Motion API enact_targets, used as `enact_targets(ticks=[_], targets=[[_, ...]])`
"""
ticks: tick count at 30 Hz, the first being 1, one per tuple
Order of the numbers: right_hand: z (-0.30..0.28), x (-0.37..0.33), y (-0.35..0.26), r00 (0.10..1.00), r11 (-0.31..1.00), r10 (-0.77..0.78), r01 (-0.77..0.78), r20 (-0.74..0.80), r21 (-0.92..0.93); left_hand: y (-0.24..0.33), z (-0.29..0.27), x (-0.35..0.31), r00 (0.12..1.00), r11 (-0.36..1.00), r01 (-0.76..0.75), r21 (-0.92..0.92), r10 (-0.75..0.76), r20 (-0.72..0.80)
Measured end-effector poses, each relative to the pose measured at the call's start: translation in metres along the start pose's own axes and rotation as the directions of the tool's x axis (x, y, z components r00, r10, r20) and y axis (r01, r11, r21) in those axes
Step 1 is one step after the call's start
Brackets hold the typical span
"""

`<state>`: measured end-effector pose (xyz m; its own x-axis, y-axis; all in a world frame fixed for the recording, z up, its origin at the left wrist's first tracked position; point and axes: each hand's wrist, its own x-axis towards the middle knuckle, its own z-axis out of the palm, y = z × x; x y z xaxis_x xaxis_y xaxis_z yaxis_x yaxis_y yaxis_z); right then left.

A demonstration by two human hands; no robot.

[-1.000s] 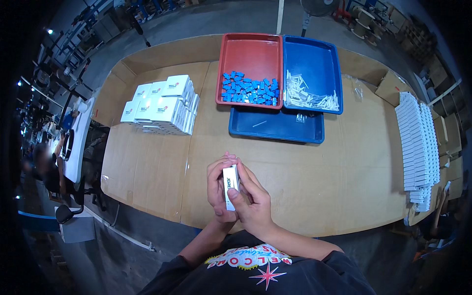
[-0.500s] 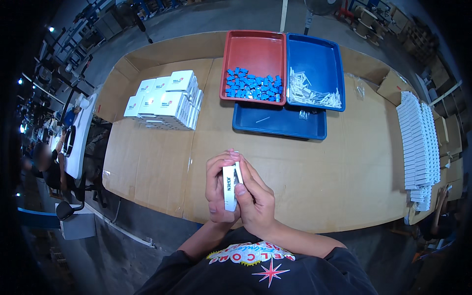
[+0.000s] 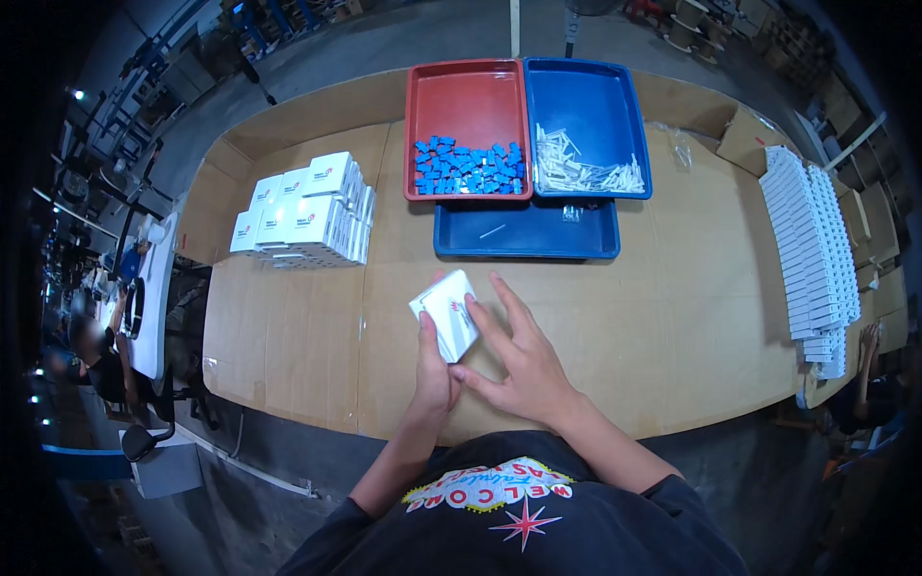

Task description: The person is shown assembling and packaging small electronic or plastic components into boxes.

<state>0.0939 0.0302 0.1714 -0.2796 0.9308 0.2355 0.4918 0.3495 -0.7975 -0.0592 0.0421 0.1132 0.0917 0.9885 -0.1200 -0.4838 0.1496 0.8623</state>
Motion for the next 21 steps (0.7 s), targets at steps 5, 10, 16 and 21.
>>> enact_targets(ticks=[5, 10, 16, 21], targets=[[-0.007, 0.007, 0.034, 0.953, 0.940, -0.300, 0.302, 0.032, -0.157, 0.014, 0.018, -0.011, 0.901, 0.871, 0.422, -0.250, -0.374, 0.218], [-0.020, 0.023, 0.036, 0.900, 0.890, -0.434, 0.435, 0.039, -0.135, 0.009, 0.023, -0.017, 0.878, 0.811, 0.474, -0.343, -0.406, 0.252], [-0.007, 0.027, 0.047, 0.833, 0.834, -0.552, 0.550, -0.032, -0.042, 0.013, 0.027, -0.026, 0.918, 0.866, 0.392, -0.312, -0.344, 0.200], [0.007, 0.021, 0.056, 0.842, 0.846, -0.530, 0.533, -0.104, 0.009, 0.017, 0.015, -0.024, 0.888, 0.863, 0.449, -0.231, -0.402, 0.225]])
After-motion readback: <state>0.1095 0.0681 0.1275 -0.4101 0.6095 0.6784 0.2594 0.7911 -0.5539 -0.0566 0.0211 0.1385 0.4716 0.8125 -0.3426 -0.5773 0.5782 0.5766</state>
